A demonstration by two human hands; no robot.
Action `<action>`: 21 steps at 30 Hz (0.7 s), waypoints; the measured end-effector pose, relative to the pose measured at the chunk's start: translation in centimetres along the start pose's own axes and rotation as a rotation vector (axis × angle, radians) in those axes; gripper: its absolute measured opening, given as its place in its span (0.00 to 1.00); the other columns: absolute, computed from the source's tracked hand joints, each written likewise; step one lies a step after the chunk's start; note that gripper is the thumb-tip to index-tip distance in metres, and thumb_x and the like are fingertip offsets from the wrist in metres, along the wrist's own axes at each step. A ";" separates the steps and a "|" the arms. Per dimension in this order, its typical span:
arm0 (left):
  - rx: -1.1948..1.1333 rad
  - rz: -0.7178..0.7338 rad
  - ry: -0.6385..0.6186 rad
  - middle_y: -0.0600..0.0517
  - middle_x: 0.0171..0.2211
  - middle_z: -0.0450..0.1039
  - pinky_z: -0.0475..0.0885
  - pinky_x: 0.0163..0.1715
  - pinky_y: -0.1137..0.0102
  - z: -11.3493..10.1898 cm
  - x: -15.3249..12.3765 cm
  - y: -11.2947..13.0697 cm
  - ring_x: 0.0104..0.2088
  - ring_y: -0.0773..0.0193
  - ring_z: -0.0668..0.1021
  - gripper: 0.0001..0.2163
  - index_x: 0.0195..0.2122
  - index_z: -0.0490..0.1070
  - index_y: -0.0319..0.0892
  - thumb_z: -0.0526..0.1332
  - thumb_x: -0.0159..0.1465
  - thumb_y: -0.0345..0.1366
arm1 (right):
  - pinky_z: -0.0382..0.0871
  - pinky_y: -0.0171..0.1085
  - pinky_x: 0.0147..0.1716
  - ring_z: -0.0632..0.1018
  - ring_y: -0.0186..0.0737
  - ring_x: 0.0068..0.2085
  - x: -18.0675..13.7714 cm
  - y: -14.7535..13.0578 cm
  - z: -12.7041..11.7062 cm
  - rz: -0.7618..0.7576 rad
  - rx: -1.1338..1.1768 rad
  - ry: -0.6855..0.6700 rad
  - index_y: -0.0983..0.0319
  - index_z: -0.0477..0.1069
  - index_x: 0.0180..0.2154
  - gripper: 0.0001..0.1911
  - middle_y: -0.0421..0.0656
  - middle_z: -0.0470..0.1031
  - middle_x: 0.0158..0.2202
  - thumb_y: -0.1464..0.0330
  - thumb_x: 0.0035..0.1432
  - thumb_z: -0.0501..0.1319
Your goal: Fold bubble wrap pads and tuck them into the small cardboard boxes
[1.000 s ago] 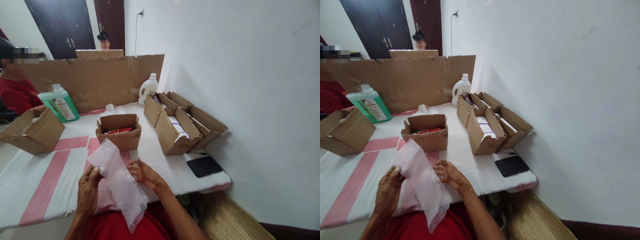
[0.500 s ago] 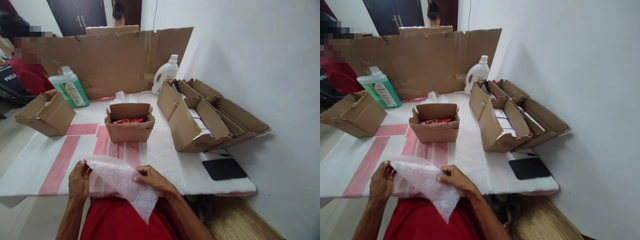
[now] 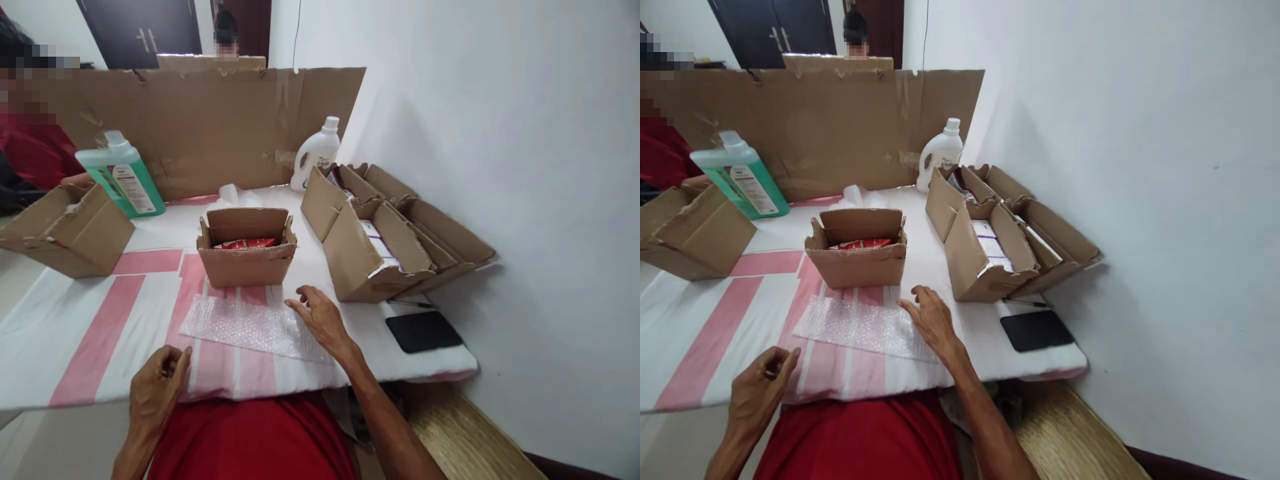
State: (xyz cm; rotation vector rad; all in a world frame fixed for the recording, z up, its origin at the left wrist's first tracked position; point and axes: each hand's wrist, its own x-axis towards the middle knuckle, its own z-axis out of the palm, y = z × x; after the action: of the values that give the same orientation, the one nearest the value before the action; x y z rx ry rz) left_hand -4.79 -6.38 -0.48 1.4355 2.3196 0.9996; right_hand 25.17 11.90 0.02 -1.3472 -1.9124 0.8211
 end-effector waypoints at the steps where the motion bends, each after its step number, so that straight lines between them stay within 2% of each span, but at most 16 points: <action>1: -0.006 0.090 0.038 0.55 0.25 0.73 0.70 0.30 0.69 0.4 0.2 0.3 0.26 0.63 0.75 0.15 0.29 0.73 0.47 0.62 0.63 0.52 | 0.65 0.42 0.40 0.73 0.45 0.37 -0.4 -0.1 -0.4 -0.058 -0.076 0.062 0.59 0.73 0.36 0.15 0.45 0.74 0.35 0.53 0.62 0.64; 2: -0.013 0.192 0.060 0.53 0.30 0.77 0.72 0.36 0.67 0.9 0.6 0.6 0.31 0.60 0.78 0.12 0.34 0.75 0.47 0.63 0.62 0.50 | 0.66 0.44 0.42 0.73 0.47 0.40 -0.9 -0.2 -0.7 -0.119 -0.141 0.081 0.59 0.73 0.38 0.14 0.46 0.75 0.37 0.55 0.62 0.65; 4: 0.004 0.367 0.053 0.47 0.42 0.80 0.73 0.47 0.61 2.1 1.7 0.8 0.44 0.53 0.79 0.14 0.45 0.77 0.47 0.65 0.62 0.48 | 0.67 0.45 0.44 0.74 0.50 0.43 -2.4 -0.3 -1.0 -0.205 -0.217 -0.012 0.58 0.73 0.41 0.12 0.47 0.75 0.40 0.58 0.61 0.68; 6: 0.051 0.451 -0.026 0.43 0.51 0.78 0.71 0.53 0.55 3.5 3.1 0.5 0.52 0.49 0.77 0.19 0.52 0.76 0.48 0.65 0.62 0.47 | 0.69 0.45 0.44 0.74 0.51 0.44 -4.1 0.0 -0.6 -0.225 -0.268 -0.140 0.58 0.73 0.42 0.15 0.46 0.75 0.42 0.61 0.56 0.72; 8: 0.076 0.468 -0.120 0.43 0.55 0.76 0.70 0.54 0.52 4.5 4.4 -0.1 0.54 0.48 0.76 0.19 0.53 0.76 0.50 0.64 0.62 0.48 | 0.69 0.46 0.43 0.74 0.52 0.45 -5.7 0.6 0.1 -0.197 -0.329 -0.181 0.58 0.74 0.44 0.18 0.47 0.74 0.43 0.64 0.53 0.74; 10: 0.067 0.474 -0.172 0.44 0.51 0.78 0.71 0.52 0.54 5.0 5.5 -0.8 0.51 0.50 0.78 0.16 0.49 0.79 0.51 0.62 0.64 0.49 | 0.69 0.47 0.42 0.73 0.52 0.45 -6.8 1.5 1.0 -0.178 -0.347 -0.165 0.58 0.75 0.43 0.13 0.47 0.75 0.43 0.67 0.56 0.72; 13: 0.049 0.492 -0.187 0.46 0.45 0.81 0.73 0.47 0.58 4.8 6.4 -1.6 0.45 0.53 0.80 0.14 0.43 0.82 0.52 0.59 0.66 0.50 | 0.68 0.46 0.42 0.73 0.50 0.43 -7.3 2.8 1.7 -0.204 -0.278 -0.112 0.58 0.77 0.39 0.02 0.46 0.77 0.40 0.69 0.64 0.64; 17: 0.027 0.533 -0.218 0.48 0.40 0.82 0.73 0.44 0.60 3.6 6.7 -1.4 0.41 0.55 0.82 0.13 0.40 0.83 0.55 0.60 0.66 0.50 | 0.67 0.45 0.42 0.74 0.47 0.41 -6.7 3.0 1.1 -0.249 -0.221 -0.138 0.57 0.79 0.37 0.11 0.45 0.78 0.37 0.65 0.70 0.58; 21: 0.012 0.559 -0.261 0.49 0.37 0.82 0.74 0.40 0.62 1.6 6.3 -0.2 0.38 0.55 0.82 0.10 0.37 0.83 0.56 0.61 0.64 0.49 | 0.67 0.45 0.44 0.75 0.46 0.40 -6.0 1.5 -0.6 -0.299 -0.205 -0.238 0.58 0.80 0.36 0.16 0.47 0.80 0.37 0.65 0.71 0.55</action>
State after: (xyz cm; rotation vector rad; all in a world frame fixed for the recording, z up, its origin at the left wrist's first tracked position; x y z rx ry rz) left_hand -7.19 -0.39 -0.82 2.1364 1.7775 0.8499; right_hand 28.00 6.69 -1.69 -1.0749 -2.3683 0.6727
